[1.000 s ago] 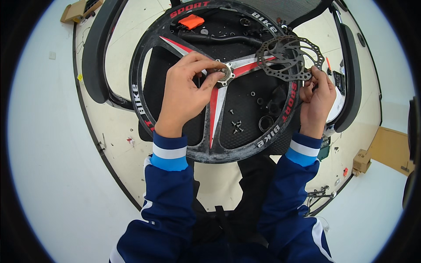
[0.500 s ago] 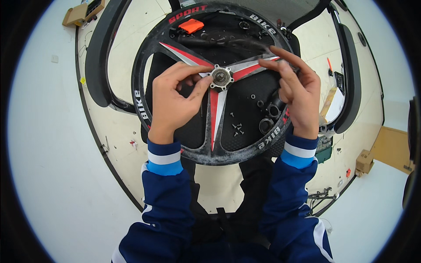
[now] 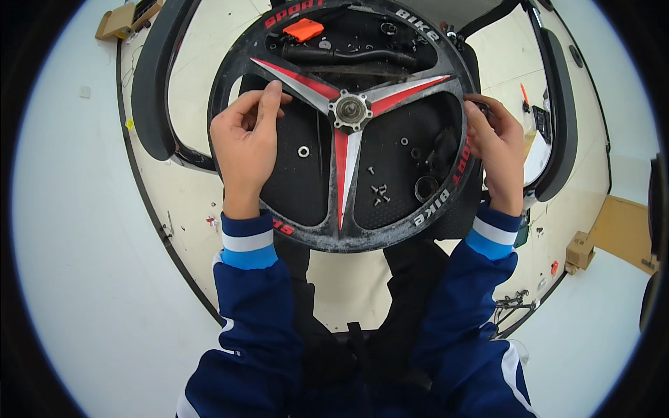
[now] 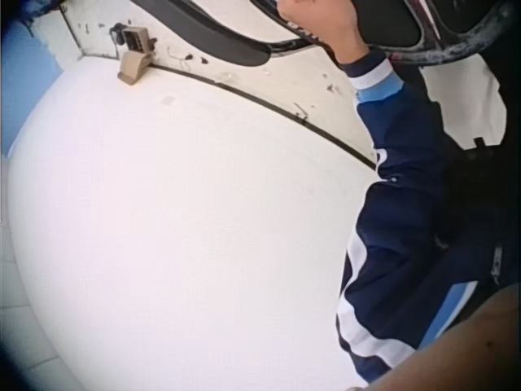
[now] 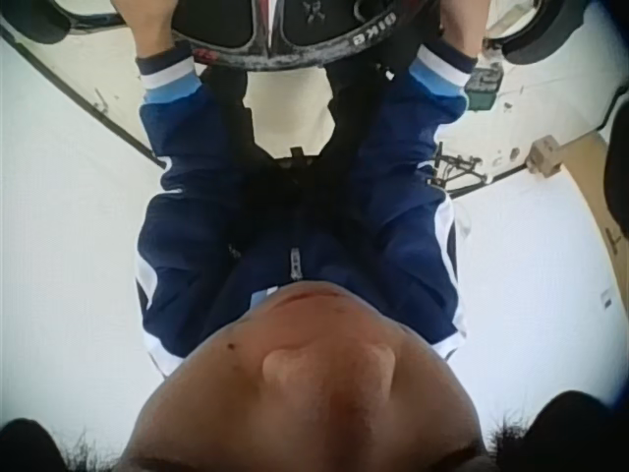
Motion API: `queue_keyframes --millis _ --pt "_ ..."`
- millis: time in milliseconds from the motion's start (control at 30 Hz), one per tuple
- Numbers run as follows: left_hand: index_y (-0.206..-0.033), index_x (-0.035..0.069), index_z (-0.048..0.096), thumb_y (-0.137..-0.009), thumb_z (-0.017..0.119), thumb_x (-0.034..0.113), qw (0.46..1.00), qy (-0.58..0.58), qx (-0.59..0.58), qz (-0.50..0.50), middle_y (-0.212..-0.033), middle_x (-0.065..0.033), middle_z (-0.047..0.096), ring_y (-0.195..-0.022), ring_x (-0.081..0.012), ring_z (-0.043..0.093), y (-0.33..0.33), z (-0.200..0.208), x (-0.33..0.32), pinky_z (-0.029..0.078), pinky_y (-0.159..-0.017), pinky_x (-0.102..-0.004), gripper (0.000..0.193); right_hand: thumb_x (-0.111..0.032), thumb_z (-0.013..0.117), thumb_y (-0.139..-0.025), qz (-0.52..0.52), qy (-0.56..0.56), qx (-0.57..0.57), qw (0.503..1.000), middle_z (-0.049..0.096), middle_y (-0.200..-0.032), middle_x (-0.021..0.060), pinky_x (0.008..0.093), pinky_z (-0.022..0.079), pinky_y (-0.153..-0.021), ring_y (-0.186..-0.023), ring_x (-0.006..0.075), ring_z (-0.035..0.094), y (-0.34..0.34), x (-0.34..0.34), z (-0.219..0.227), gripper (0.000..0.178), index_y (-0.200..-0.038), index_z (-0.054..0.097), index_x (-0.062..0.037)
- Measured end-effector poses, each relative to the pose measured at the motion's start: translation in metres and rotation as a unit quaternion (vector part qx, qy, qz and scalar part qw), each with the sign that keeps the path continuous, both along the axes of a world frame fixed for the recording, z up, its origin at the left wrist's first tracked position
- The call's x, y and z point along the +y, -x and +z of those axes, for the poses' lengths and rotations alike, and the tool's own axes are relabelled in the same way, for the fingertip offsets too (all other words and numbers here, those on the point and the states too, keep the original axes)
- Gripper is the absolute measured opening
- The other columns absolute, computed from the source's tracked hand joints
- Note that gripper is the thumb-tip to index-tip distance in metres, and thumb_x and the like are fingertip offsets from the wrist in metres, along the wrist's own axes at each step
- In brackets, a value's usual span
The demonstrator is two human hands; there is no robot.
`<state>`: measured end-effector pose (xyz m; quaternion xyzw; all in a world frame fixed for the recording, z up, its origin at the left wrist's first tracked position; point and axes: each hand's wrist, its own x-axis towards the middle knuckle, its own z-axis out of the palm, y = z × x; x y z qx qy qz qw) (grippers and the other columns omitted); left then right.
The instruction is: The person assembles a bicycle wheel by attaching a disc brake rotor to the hub using small screws. They repeatedly insert and tighten the screws to secure the rotor in place.
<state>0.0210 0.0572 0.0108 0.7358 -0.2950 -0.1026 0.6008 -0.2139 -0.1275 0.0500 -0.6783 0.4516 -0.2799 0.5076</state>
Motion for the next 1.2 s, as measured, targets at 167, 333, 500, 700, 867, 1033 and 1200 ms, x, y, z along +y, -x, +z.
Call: queue_keyframes --millis 167,333,500,700,867,1033,1200 --pt "-0.085 0.0 0.074 -0.097 0.063 0.033 0.999 -0.002 0.004 -0.046 -0.065 0.0007 0.06 -0.058 -0.0039 0.047 0.006 -0.001 0.004 0.032 -0.053 -0.02 0.036 -0.008 0.061 -0.088 0.163 0.159 0.167 0.959 0.071 -0.092 0.0153 0.0321 0.051 -0.073 -0.078 0.0253 0.068 -0.016 0.015 -0.009 0.019 -0.101 0.068 0.0036" --pt "-0.087 -0.001 0.075 -0.103 0.046 0.045 0.998 -0.028 0.011 -0.057 -0.066 -0.002 0.061 -0.064 -0.0076 0.049 0.008 -0.002 0.009 0.036 -0.06 -0.0236 0.056 -0.01 0.071 -0.078 0.137 0.325 0.078 0.932 0.072 -0.095 0.0165 0.033 0.053 -0.084 -0.092 0.031 0.07 -0.009 0.017 -0.012 0.023 -0.098 0.071 0.0004" --pt "-0.087 -0.003 0.075 -0.105 0.018 0.057 0.999 -0.006 0.02 -0.041 -0.069 -0.0042 0.062 -0.068 -0.009 0.048 -0.001 0.003 0.014 0.036 -0.064 -0.024 0.085 -0.008 0.074 -0.074 0.209 0.183 0.145 0.95 0.069 -0.092 0.018 0.0386 0.054 -0.078 -0.082 0.0322 0.067 -0.014 0.044 -0.002 0.03 -0.102 0.067 0.0012" --pt "-0.088 -0.001 0.075 -0.104 0.015 0.059 0.998 0.003 0.019 -0.057 -0.07 -0.0043 0.063 -0.068 -0.0096 0.048 -0.003 0.001 0.012 0.035 -0.064 -0.0242 0.086 -0.006 0.087 -0.059 0.339 0.202 0.285 0.873 0.053 -0.116 0.021 0.0434 0.052 -0.09 -0.104 0.0401 0.06 -0.021 0.09 -0.025 0.075 -0.125 0.053 -0.0032" --pt "-0.087 -0.001 0.075 -0.104 0.019 0.058 0.997 0.01 0.04 -0.069 -0.071 -0.0053 0.065 -0.068 -0.0102 0.052 -0.003 -0.001 0.013 0.037 -0.064 -0.0252 0.083 -0.004 0.086 -0.06 0.369 0.168 0.253 0.878 0.055 -0.109 0.0179 0.0404 0.054 -0.081 -0.091 0.0362 0.064 -0.023 0.076 -0.042 0.066 -0.119 0.058 -0.0035" --pt "-0.087 -0.001 0.075 -0.105 0.025 0.056 0.995 0.029 0.054 -0.077 -0.071 -0.0056 0.065 -0.07 -0.0112 0.055 -0.002 -0.001 0.011 0.041 -0.067 -0.0256 0.078 -0.001 0.081 -0.064 0.381 0.139 0.221 0.887 0.062 -0.092 0.0169 0.0388 0.054 -0.075 -0.081 0.0333 0.065 -0.027 0.073 -0.051 0.039 -0.1 0.066 0.0026" --pt "-0.086 -0.001 0.075 -0.104 0.029 0.055 0.994 0.034 0.059 -0.088 -0.072 -0.0058 0.065 -0.069 -0.0113 0.055 0.002 -0.002 0.004 0.041 -0.066 -0.0248 0.075 -0.003 0.073 -0.069 0.355 0.157 0.223 0.894 0.067 -0.082 0.019 0.0409 0.053 -0.081 -0.085 0.0389 0.065 -0.031 0.073 -0.058 0.017 -0.084 0.07 0.0026"
